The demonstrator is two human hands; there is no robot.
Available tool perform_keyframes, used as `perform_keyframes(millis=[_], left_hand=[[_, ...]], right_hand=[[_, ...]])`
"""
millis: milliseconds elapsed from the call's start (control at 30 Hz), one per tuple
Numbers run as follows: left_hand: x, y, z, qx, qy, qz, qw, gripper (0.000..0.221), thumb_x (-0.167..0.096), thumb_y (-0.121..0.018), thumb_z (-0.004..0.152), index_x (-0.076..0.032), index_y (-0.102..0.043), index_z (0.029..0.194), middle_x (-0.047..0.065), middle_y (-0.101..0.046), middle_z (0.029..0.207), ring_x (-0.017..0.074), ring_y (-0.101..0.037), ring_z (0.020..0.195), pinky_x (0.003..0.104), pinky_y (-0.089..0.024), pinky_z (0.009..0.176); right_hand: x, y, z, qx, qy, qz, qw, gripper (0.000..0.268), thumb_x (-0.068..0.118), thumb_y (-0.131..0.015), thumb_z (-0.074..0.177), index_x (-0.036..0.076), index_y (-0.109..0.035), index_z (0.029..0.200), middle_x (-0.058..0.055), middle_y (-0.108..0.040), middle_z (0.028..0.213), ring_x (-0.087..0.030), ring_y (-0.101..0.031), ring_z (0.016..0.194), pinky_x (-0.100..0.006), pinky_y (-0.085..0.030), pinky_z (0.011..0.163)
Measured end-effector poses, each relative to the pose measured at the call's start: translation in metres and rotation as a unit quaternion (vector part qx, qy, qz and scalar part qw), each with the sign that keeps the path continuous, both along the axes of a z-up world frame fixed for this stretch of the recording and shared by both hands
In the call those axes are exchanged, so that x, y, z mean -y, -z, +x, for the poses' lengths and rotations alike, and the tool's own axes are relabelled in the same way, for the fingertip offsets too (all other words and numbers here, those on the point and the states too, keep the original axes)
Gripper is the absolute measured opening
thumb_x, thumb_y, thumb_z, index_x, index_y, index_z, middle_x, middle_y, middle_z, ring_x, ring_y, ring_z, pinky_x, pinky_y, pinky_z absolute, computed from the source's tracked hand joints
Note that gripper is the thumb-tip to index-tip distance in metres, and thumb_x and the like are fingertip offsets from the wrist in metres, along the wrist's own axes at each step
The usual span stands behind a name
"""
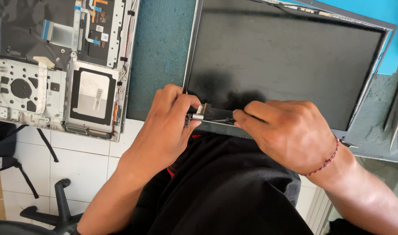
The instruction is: The person uses a prying tool to remove the plastic bezel from a laptop screen. They carefully work around the edges to release the clips and lift the frame off, revealing the screen panel underneath.
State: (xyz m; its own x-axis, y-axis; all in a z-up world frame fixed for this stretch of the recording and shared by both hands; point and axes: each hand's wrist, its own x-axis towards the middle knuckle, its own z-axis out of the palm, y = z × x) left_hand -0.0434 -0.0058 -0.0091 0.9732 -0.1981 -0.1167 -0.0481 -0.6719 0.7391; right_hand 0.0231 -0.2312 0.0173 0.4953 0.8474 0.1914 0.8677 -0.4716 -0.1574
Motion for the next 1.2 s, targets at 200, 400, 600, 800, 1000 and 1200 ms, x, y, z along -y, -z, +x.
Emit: perform_keyframes(millis=[200, 400, 600, 800, 1000, 1200], left_hand=[[-0.002, -0.002, 0.002, -0.015, -0.003, -0.017, 1.000, 0.028, 0.000, -0.064, 0.083, -0.007, -0.051, 0.107, 0.008, -0.043, 0.103, 0.0260, -0.046, 0.093, 0.036, -0.044, 0.081], [-0.006, 0.002, 0.004, -0.006, 0.007, -0.028, 1.000, 0.033, -0.002, -0.066, 0.081, -0.005, -0.052, 0.111, 0.010, -0.044, 0.102, 0.0287, -0.048, 0.093, 0.039, -0.043, 0.084], [-0.006, 0.006, 0.003, 0.012, -0.006, -0.034, 0.999, 0.033, -0.001, -0.069, 0.079, -0.004, -0.052, 0.108, 0.010, -0.046, 0.103, 0.0277, -0.048, 0.092, 0.037, -0.042, 0.082], [-0.006, 0.008, 0.002, 0.031, -0.007, -0.047, 0.998, 0.036, 0.003, -0.068, 0.079, -0.004, -0.049, 0.109, 0.011, -0.044, 0.103, 0.0281, -0.048, 0.092, 0.037, -0.043, 0.082], [-0.004, 0.004, 0.002, 0.008, -0.016, -0.055, 0.998, 0.032, 0.001, -0.063, 0.082, -0.004, -0.049, 0.110, 0.011, -0.045, 0.104, 0.0292, -0.047, 0.093, 0.038, -0.043, 0.082], [-0.011, -0.003, 0.006, -0.054, 0.008, -0.064, 0.996, 0.046, -0.008, -0.064, 0.073, -0.006, -0.049, 0.117, 0.011, -0.046, 0.110, 0.0288, -0.047, 0.103, 0.040, -0.041, 0.092]], right_hand=[[-0.010, -0.003, 0.001, -0.016, -0.001, -0.060, 0.998, 0.011, 0.005, -0.061, 0.092, 0.015, -0.063, 0.090, 0.001, -0.042, 0.068, -0.018, -0.043, 0.049, -0.034, -0.030, 0.029], [-0.045, -0.025, 0.040, -0.164, -0.058, -0.385, 0.906, 0.012, 0.013, -0.052, 0.087, 0.024, -0.057, 0.083, 0.005, -0.050, 0.074, -0.029, -0.061, 0.062, -0.045, -0.049, 0.045], [-0.068, -0.026, 0.058, -0.204, -0.081, -0.418, 0.881, 0.021, 0.017, -0.050, 0.092, 0.023, -0.064, 0.077, 0.007, -0.057, 0.073, -0.027, -0.060, 0.066, -0.043, -0.048, 0.051], [-0.059, -0.026, -0.016, 0.003, 0.000, -0.276, 0.961, 0.018, 0.006, -0.060, 0.071, 0.019, -0.058, 0.060, 0.001, -0.057, 0.060, -0.023, -0.060, 0.044, -0.038, -0.043, 0.032], [-0.062, -0.022, -0.062, 0.187, 0.049, -0.174, 0.966, 0.005, -0.001, -0.066, 0.080, -0.001, -0.069, 0.085, -0.011, -0.055, 0.071, -0.013, -0.041, 0.040, -0.021, -0.032, 0.031], [-0.062, -0.019, -0.069, 0.209, 0.064, -0.140, 0.966, 0.006, -0.002, -0.066, 0.085, 0.002, -0.067, 0.081, -0.008, -0.056, 0.073, -0.013, -0.046, 0.050, -0.020, -0.033, 0.038]])
